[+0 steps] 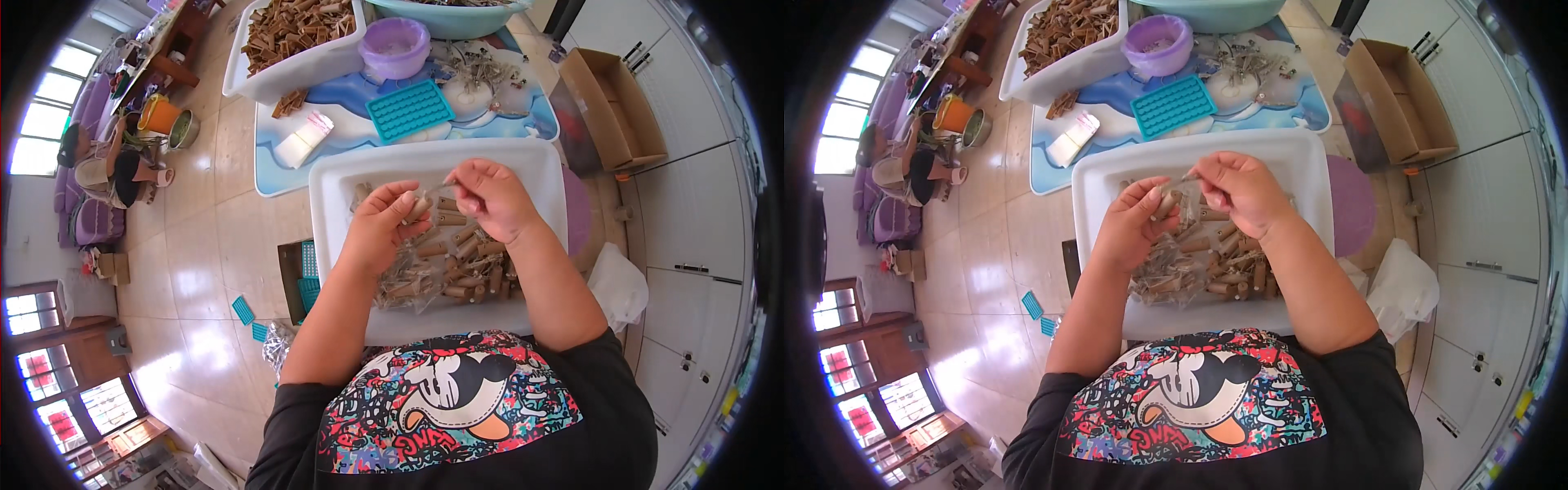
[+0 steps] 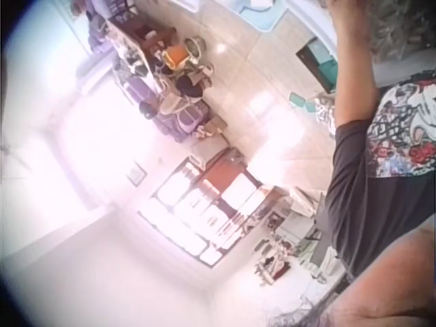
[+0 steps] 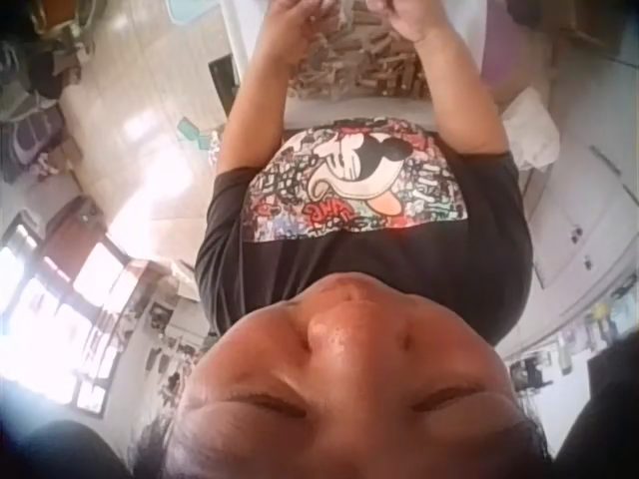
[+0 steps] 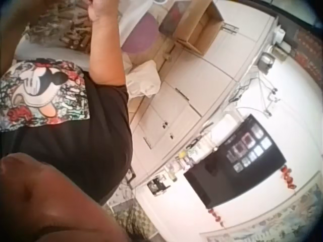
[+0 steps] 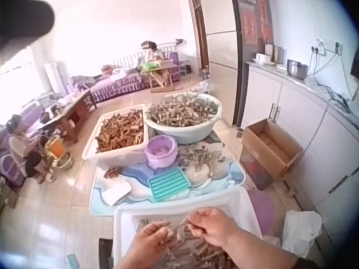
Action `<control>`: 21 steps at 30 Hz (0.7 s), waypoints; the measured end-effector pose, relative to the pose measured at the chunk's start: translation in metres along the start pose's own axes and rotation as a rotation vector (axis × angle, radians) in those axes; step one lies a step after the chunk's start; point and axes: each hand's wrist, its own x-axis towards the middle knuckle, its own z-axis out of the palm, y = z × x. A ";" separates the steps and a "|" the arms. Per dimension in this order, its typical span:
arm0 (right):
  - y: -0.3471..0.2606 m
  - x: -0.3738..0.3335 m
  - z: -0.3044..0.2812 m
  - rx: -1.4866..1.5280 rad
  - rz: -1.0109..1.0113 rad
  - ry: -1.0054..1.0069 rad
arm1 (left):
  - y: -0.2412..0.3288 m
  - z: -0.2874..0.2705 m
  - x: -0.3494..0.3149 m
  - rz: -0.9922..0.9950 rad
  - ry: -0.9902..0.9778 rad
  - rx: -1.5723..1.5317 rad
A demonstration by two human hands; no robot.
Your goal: The person packages cardboard tubes by hand, placing each tube into an individual plastic bag.
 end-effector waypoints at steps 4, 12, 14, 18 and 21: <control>0.004 -0.004 0.012 -0.527 0.028 -0.064 | -0.006 -0.008 0.007 0.034 0.003 -0.058; 0.022 -0.003 0.022 -0.897 -0.198 -0.027 | -0.003 -0.005 0.001 -0.019 0.026 0.025; 0.024 -0.001 0.020 -1.047 -0.354 -0.121 | -0.003 -0.004 -0.001 -0.012 0.037 0.077; 0.026 -0.004 0.021 -0.994 -0.153 -0.112 | 0.000 -0.001 -0.006 0.040 0.072 0.199; 0.026 -0.006 0.024 -0.794 -0.123 -0.069 | 0.022 -0.013 -0.003 0.300 0.138 0.479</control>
